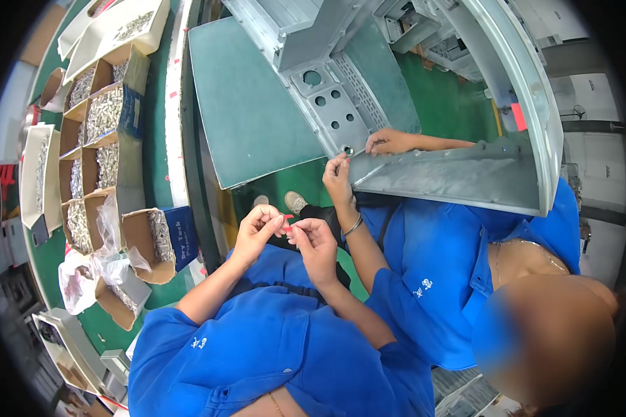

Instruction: Collaborate with a colleague to assemble metal computer or server cabinets, including positioning panels and inserting fasteners.

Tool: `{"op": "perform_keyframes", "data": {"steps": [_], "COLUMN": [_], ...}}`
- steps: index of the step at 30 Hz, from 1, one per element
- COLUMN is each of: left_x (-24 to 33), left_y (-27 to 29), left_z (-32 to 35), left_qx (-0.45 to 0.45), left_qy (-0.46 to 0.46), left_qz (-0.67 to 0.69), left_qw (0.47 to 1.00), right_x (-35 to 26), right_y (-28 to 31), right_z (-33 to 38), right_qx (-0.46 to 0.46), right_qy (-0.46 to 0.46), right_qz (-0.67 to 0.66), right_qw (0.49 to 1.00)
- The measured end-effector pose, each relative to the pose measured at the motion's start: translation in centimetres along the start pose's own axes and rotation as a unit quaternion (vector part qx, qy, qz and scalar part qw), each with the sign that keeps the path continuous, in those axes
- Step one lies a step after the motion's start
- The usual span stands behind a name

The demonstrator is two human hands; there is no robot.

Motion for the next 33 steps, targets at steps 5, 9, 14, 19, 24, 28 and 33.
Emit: {"op": "perform_keyframes", "data": {"steps": [5,9,14,19,24,28,33], "left_x": [-0.4,-0.6,-0.8,-0.9,-1.0,-0.9,-1.0], "left_y": [-0.6,-1.1,-1.0,-1.0,-1.1,-1.0,-0.6], "left_z": [0.8,1.8,3.0,4.0,4.8,5.2,5.6], "left_qx": [0.009,0.017,0.054,0.067,0.078,0.084,0.096], "left_qy": [0.002,-0.012,-0.015,-0.025,-0.026,-0.029,0.006], "left_qz": [0.003,0.003,0.003,0.012,0.03,0.038,0.087], "left_qw": [1.0,1.0,0.998,0.997,0.996,0.995,0.992], "right_x": [0.5,0.7,1.2,1.3,1.5,1.6,1.9], "right_y": [0.8,1.3,1.2,1.0,0.7,0.3,-0.1], "right_z": [0.2,1.0,1.8,2.7,3.2,3.4,3.5], "right_qx": [-0.01,-0.016,-0.04,-0.051,-0.055,-0.057,-0.055], "right_qy": [-0.004,-0.011,-0.005,0.016,0.042,0.051,0.049], "right_qz": [-0.004,-0.02,-0.027,-0.005,-0.006,-0.006,-0.007], "right_qw": [1.0,1.0,0.999,0.999,0.998,0.997,0.997]}}
Point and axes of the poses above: each hand's wrist, its own z-axis away from the middle knuckle, its own y-axis out of the back of the hand, x = y × z, the point moved 2 cm from there along -z, towards the middle knuckle, and after that the axes turned 2 degrees about y, right-handed, at the moved point
